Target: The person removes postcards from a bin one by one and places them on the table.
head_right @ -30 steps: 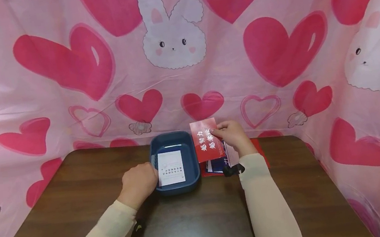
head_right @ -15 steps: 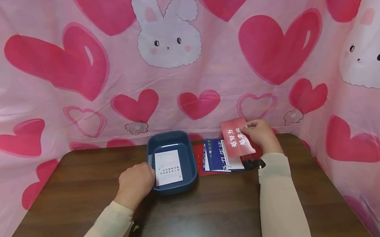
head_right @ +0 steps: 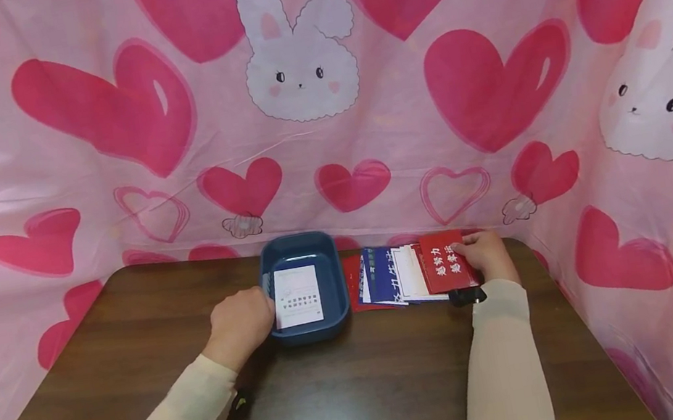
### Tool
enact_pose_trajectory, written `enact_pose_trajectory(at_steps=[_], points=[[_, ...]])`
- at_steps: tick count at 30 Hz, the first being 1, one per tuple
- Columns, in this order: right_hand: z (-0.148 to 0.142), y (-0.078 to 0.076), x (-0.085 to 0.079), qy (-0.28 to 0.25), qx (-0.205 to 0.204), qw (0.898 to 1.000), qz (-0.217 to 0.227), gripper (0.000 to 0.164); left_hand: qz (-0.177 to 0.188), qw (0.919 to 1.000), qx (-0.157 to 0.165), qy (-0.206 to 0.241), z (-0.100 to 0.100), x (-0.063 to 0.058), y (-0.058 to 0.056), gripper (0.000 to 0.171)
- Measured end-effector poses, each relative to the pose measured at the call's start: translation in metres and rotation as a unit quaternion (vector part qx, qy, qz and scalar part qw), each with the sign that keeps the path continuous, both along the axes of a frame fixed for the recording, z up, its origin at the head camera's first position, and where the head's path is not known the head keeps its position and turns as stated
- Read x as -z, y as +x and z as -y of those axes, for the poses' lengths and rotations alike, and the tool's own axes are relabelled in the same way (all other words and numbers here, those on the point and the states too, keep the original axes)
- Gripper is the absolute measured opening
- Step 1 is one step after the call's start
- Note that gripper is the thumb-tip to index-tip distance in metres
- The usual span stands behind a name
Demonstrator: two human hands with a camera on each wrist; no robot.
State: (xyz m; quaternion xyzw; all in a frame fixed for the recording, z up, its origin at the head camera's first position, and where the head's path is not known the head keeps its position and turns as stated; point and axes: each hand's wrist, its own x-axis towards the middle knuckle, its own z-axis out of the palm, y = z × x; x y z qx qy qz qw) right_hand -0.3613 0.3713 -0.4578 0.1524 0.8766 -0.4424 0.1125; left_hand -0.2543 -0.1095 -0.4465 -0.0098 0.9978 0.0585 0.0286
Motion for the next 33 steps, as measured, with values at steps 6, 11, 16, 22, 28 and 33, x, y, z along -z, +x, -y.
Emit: enact_pose_trajectory(at_steps=[6,11,16,22,28,33], points=[[0.002,-0.006,0.012,0.042,-0.015,0.999,-0.007,0.060,0.005,1.0000,0.002,-0.006,0.000,0.000,-0.001,0.045],[0.009,-0.007,0.014,0.074,-0.016,0.997,-0.004,0.055,0.005,1.0000,0.003,-0.005,0.001,-0.001,-0.001,0.048],[0.013,-0.007,0.015,0.083,-0.006,0.997,-0.001,0.055,0.002,1.0000,0.004,-0.005,0.001,0.000,-0.001,0.050],[0.020,0.000,0.012,0.108,0.009,0.994,-0.013,0.052,-0.001,0.9999,0.003,-0.011,0.000,0.002,-0.002,0.047],[0.021,0.001,0.007,0.111,0.004,0.994,-0.010,0.046,-0.008,0.9999,-0.003,-0.006,0.000,0.002,-0.003,0.040],[0.027,-0.004,0.002,0.113,-0.015,0.993,-0.029,0.047,-0.016,0.9998,-0.007,0.005,0.000,0.002,-0.003,0.030]])
